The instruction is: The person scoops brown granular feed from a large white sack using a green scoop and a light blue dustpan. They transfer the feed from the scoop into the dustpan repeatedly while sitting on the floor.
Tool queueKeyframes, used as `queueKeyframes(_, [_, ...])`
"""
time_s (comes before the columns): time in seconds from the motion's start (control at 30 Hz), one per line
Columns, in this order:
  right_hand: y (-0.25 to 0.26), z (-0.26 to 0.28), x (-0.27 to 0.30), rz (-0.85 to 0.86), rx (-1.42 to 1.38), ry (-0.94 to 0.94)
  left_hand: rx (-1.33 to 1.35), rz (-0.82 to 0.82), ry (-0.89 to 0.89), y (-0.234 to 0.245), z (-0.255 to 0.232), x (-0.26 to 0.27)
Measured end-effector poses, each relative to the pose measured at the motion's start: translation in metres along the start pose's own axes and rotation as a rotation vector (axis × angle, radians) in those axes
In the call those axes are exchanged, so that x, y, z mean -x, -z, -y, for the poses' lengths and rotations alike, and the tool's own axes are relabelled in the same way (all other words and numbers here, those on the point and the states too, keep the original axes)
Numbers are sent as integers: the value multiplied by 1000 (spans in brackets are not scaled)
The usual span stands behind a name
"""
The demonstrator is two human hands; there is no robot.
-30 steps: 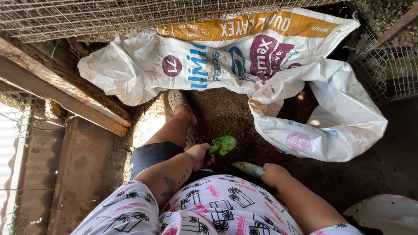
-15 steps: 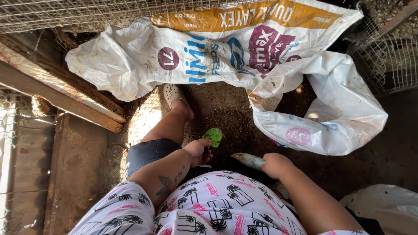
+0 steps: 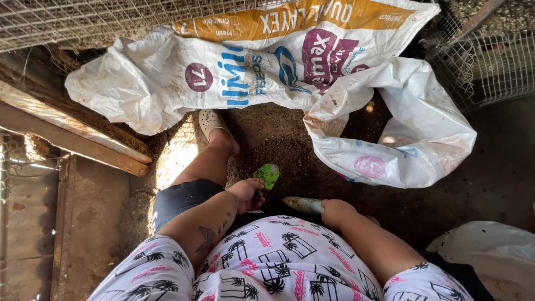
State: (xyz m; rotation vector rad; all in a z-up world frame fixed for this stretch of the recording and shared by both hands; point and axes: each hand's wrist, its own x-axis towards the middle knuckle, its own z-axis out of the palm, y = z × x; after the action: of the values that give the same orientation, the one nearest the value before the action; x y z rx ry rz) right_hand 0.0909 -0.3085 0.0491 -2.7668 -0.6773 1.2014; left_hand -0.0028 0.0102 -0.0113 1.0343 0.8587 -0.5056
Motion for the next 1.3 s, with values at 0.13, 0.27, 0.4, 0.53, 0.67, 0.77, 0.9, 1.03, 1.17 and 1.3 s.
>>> queueKeyframes(0.13, [2, -5, -9, -36, 20, 14, -1, -4, 9, 3, -1, 0])
queueKeyframes(0.27, [39, 11, 26, -15, -57, -67, 8, 15, 5, 7, 3, -3])
queueKeyframes(0.4, [70, 3, 42, -34, -153, -162, 24, 14, 18, 2, 0, 6])
queueKeyframes(0.53, [75, -3, 50, -52, -147, -233, -5, 33, 23, -2, 1, -2])
queueKeyframes(0.67, [43, -17, 28, 22, -82, -274, -4, 47, 42, -2, 4, -5])
queueKeyframes(0.77, [28, -12, 13, 74, -36, -280, 2, 55, 49, -1, 3, -7])
queueKeyframes(0.9, [28, 0, 10, 143, -29, -322, 5, 69, 52, -2, 1, -1])
queueKeyframes(1.03, [27, -9, 3, 91, -53, -285, 6, 93, 32, -7, -3, 0])
queueKeyframes(1.17, [4, -18, -26, 36, -94, -214, -91, 14, -68, -17, -11, 17])
queueKeyframes(1.3, [-29, -13, -70, -2, -99, -84, -151, -41, -94, -17, -8, 10])
